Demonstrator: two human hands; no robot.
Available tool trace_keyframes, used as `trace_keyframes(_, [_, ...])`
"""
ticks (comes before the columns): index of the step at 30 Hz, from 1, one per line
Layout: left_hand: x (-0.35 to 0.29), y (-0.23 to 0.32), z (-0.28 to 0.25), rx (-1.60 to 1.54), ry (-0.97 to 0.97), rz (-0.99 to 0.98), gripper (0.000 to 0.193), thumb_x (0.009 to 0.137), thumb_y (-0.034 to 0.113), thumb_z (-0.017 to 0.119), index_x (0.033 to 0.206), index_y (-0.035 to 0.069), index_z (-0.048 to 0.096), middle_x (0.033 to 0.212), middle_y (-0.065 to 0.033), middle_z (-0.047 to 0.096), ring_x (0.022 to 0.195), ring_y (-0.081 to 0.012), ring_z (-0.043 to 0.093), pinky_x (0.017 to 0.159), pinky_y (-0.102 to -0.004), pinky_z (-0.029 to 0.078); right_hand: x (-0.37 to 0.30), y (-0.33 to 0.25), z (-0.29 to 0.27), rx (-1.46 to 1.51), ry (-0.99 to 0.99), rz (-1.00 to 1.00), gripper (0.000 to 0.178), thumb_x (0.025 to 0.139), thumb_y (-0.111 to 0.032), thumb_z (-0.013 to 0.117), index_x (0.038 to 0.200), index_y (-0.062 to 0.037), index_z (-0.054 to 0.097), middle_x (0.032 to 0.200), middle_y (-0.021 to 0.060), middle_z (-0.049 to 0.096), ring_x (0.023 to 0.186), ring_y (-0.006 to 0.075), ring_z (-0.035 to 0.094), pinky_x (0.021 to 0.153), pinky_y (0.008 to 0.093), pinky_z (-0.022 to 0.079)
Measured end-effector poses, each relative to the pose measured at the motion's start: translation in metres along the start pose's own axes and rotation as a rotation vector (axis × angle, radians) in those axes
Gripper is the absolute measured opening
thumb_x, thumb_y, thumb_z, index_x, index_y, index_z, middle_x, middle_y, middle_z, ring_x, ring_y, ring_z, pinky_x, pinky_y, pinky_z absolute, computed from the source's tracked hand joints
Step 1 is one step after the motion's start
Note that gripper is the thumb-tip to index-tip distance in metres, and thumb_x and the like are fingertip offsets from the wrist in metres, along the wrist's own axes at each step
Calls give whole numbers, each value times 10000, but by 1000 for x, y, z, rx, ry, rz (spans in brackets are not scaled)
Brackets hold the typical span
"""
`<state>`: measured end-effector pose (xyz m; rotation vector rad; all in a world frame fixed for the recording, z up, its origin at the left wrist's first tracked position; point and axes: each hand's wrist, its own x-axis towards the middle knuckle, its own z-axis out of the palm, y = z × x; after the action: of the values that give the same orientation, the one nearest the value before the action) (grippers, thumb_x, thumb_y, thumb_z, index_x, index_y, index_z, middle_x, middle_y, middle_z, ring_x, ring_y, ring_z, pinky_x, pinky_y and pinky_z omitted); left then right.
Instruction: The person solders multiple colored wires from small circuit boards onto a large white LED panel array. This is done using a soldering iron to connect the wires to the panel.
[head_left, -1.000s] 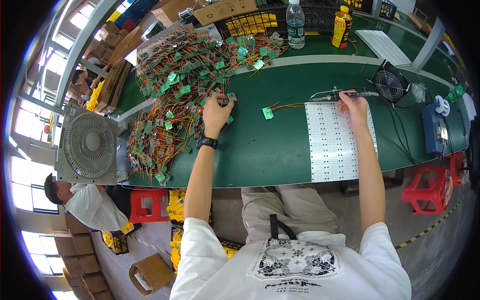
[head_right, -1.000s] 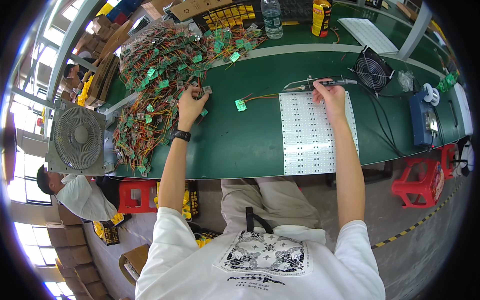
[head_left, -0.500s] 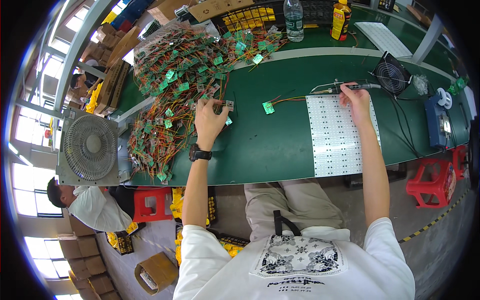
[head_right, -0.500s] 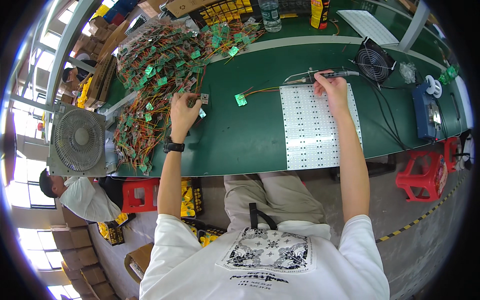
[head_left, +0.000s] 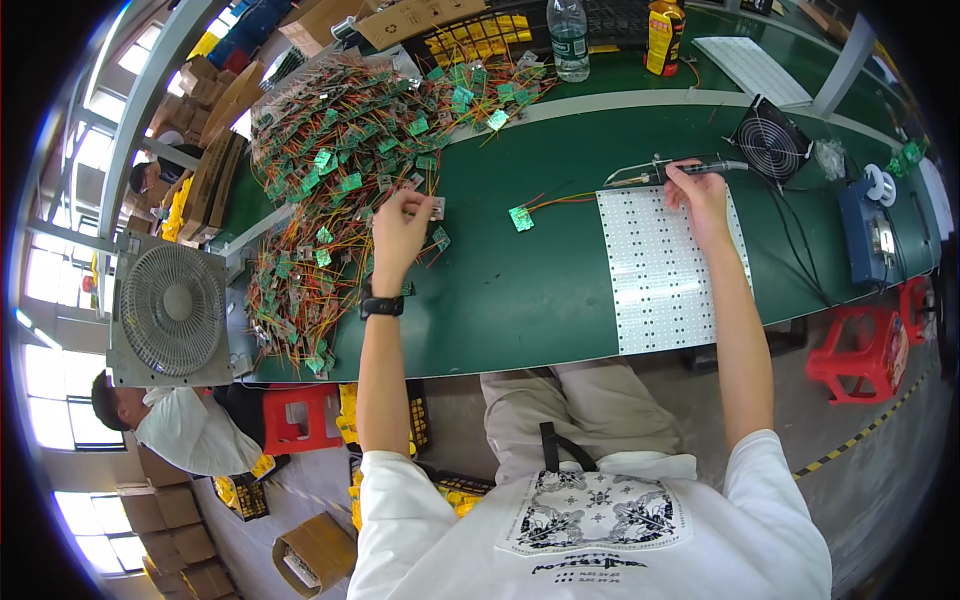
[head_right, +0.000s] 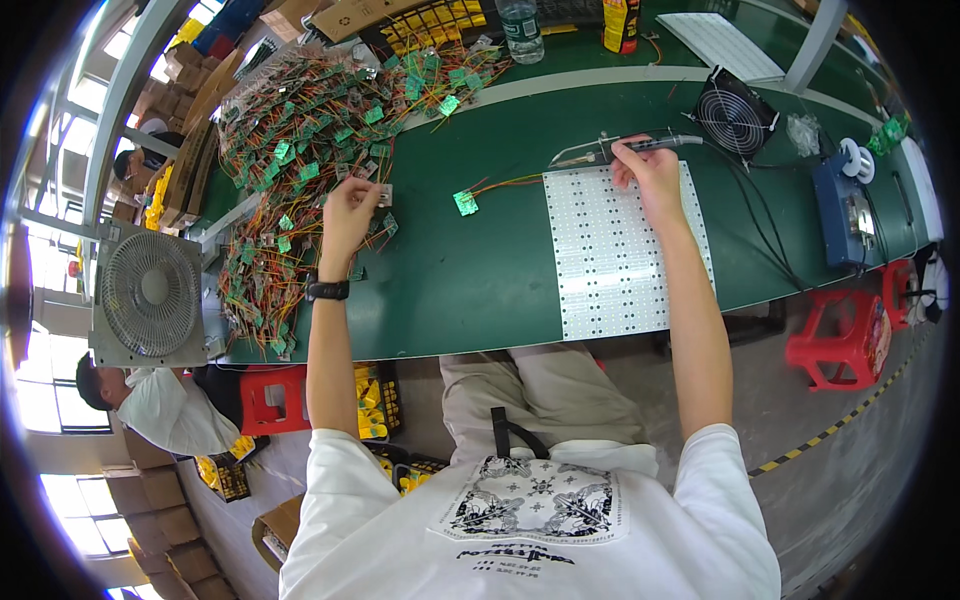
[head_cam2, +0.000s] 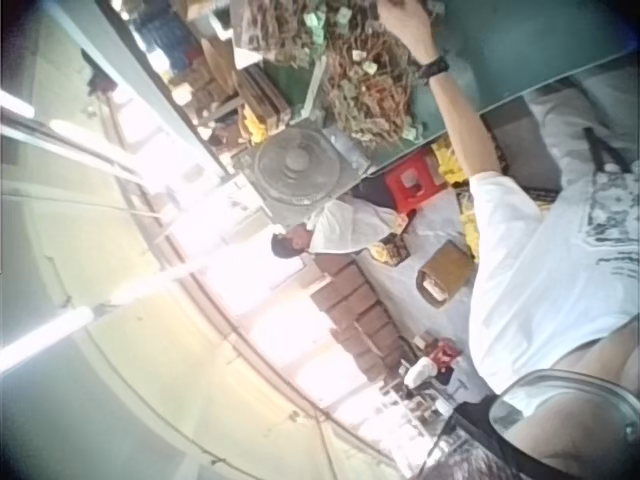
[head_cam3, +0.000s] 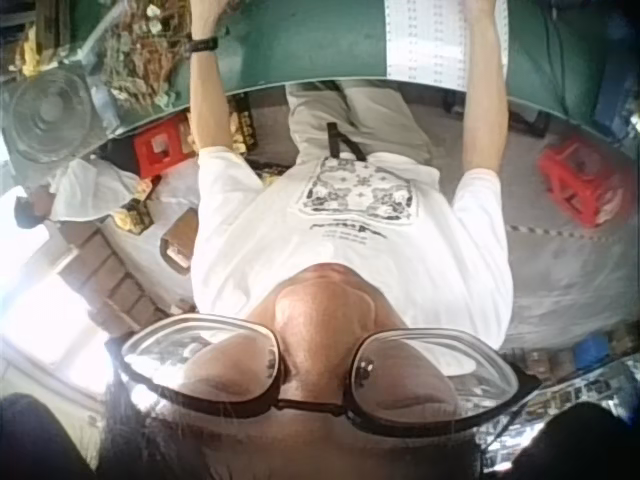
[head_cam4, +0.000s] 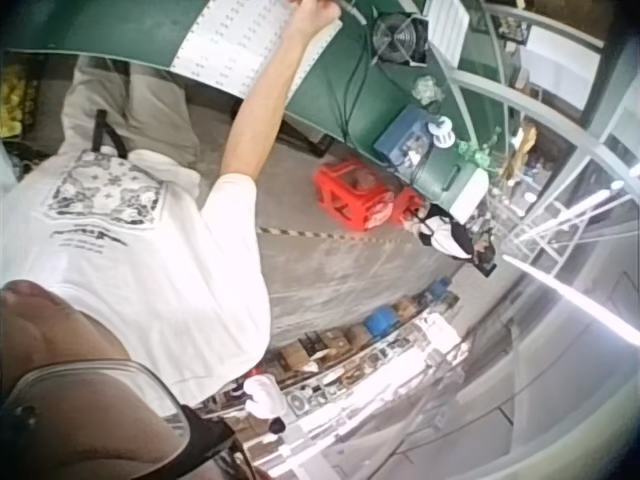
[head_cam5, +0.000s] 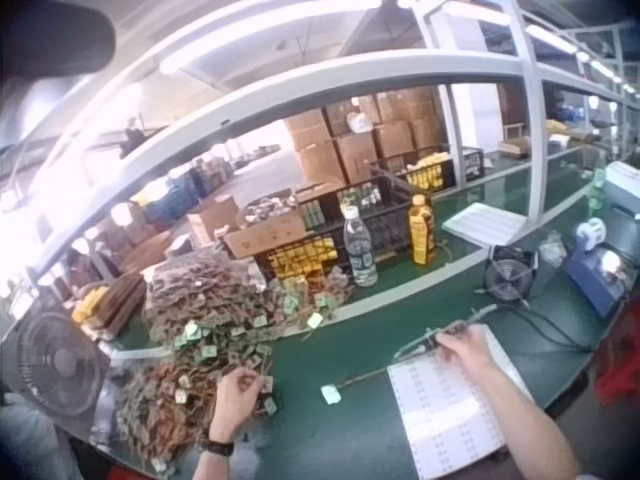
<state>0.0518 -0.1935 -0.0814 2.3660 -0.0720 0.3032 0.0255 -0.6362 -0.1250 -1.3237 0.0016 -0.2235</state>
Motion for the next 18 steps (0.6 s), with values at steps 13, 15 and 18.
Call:
trace_keyframes(13, [-83, 12, -60, -1577, -13, -623, 168, 927, 207, 610, 953, 54, 543, 1031, -127, 579, 925, -233, 560, 798, -339, 460, 2, 4, -4, -18, 19, 12, 184, 877, -150, 708, 940, 13, 652, 710, 92, 648, 548, 153, 601, 505, 258, 429])
trace_keyframes(15, [-102, 1, -60, -1457, -30, -598, 155, 920, 205, 601, 954, 67, 539, 995, -97, 564, 902, -209, 540, 787, -339, 454, 2, 5, -3, -10, 19, 16, 187, 876, -150, 710, 947, 13, 651, 712, 94, 650, 549, 153, 602, 506, 259, 429])
trace_keyframes(18, [-130, -3, -58, -1225, -32, -629, 130, 911, 181, 594, 955, 81, 525, 920, -49, 531, 822, -165, 496, 732, -315, 436, 3, 6, -5, 1, 23, 26, 197, 873, -148, 717, 958, 16, 649, 715, 101, 656, 549, 154, 603, 509, 259, 426])
